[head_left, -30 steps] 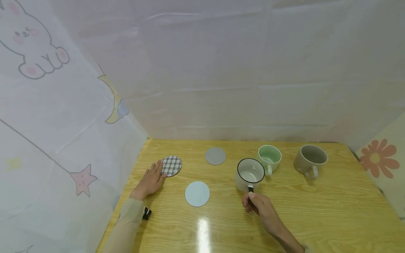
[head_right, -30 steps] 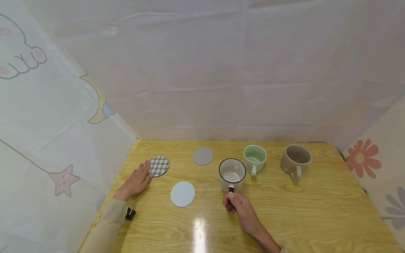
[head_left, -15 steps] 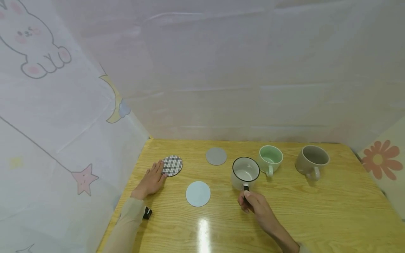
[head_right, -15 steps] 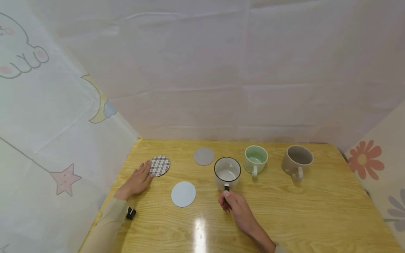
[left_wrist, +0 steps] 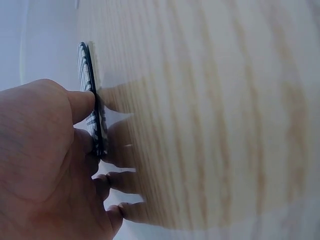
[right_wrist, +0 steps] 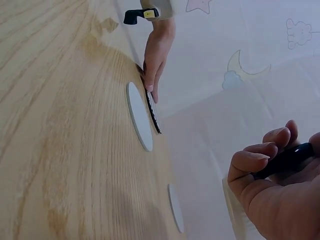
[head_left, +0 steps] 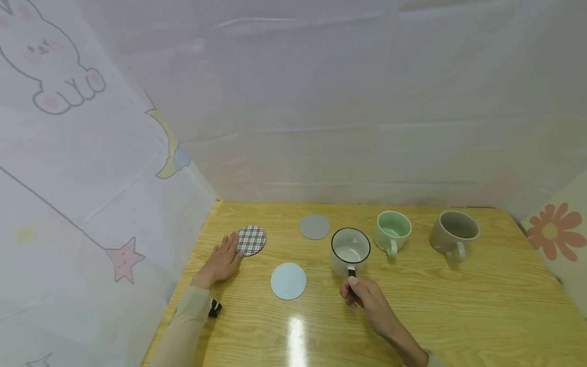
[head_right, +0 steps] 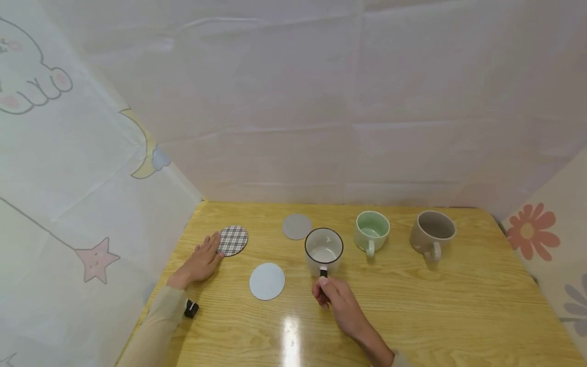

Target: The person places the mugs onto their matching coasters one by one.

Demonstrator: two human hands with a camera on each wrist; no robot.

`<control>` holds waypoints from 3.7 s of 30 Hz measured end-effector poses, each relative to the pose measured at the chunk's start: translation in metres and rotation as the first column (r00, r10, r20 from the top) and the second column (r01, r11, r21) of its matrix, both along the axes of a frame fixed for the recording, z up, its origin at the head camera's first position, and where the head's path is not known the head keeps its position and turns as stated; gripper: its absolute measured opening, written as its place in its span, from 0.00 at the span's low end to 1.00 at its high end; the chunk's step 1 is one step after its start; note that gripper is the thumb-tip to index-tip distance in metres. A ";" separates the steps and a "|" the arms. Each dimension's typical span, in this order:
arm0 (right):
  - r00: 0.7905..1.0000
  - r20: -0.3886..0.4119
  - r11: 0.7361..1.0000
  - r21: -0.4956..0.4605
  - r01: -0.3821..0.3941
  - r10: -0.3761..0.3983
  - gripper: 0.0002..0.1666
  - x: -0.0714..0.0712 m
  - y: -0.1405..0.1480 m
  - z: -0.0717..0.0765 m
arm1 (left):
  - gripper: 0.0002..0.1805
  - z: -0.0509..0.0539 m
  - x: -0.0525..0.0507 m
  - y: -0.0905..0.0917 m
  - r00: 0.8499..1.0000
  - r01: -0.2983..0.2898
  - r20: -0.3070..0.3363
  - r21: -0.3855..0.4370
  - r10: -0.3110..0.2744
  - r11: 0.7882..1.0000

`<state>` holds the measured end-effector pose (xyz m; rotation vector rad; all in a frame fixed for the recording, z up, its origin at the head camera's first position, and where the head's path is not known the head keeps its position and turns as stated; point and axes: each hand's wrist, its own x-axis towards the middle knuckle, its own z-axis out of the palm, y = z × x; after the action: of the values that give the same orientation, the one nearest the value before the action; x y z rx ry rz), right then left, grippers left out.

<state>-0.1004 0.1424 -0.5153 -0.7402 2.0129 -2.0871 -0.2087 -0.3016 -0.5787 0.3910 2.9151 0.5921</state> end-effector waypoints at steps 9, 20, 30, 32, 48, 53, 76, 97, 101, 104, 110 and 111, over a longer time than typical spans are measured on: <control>0.999 -0.036 0.999 0.037 0.018 -0.017 0.27 -0.003 -0.003 0.001 | 0.39 0.004 0.002 0.001 1.000 0.009 0.008 0.021 -0.009 1.000; 0.999 -0.033 0.999 0.045 0.009 -0.008 0.28 -0.004 -0.004 0.002 | 0.36 0.017 0.007 0.008 1.000 -0.001 0.006 0.010 0.001 1.000; 0.999 -0.040 0.999 0.050 0.005 -0.003 0.28 -0.006 -0.005 0.003 | 0.36 0.018 0.005 0.011 0.999 -0.017 0.045 -0.043 0.019 0.999; 0.999 -0.040 0.999 0.051 0.004 -0.002 0.28 -0.007 -0.006 0.004 | 0.37 0.018 0.004 0.012 0.998 -0.021 0.051 -0.048 0.023 0.999; 0.998 -0.054 0.999 0.049 -0.009 0.011 0.28 -0.007 -0.011 0.005 | 0.36 0.019 0.007 0.014 0.998 -0.029 0.046 -0.047 0.031 0.998; 0.998 -0.067 0.998 0.061 -0.002 0.006 0.27 -0.007 -0.013 0.006 | 0.36 0.014 0.007 0.012 0.998 -0.041 0.043 -0.049 0.043 0.998; 0.995 -0.095 0.995 0.096 0.020 -0.011 0.27 -0.012 -0.021 0.012 | 0.39 -0.012 -0.001 -0.001 0.999 -0.015 0.041 0.041 0.014 0.999; 0.990 -0.143 0.995 0.094 0.015 -0.001 0.27 -0.021 -0.036 0.029 | 0.39 -0.018 0.000 -0.003 0.998 -0.035 0.049 0.037 0.033 0.999; 0.991 -0.134 0.995 0.094 0.017 -0.004 0.27 -0.022 -0.038 0.031 | 0.39 -0.019 -0.001 -0.001 0.999 -0.030 0.044 0.031 0.029 0.999; 0.991 -0.136 0.997 0.076 0.005 0.006 0.27 -0.023 -0.040 0.032 | 0.39 -0.019 -0.002 0.000 0.999 -0.028 0.046 0.033 0.026 0.999; 0.991 -0.128 0.998 0.059 -0.019 0.027 0.27 -0.027 -0.048 0.032 | 0.38 -0.019 -0.001 -0.002 0.998 -0.039 0.043 0.017 0.038 0.999; 0.992 -0.126 0.998 0.060 -0.020 0.027 0.27 -0.027 -0.049 0.032 | 0.38 -0.019 -0.001 -0.002 0.999 -0.039 0.039 0.016 0.038 0.999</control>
<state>-0.1274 0.0938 -0.4833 -0.9024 2.1092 -2.0058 -0.2096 -0.3035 -0.5973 0.3224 2.8884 0.6229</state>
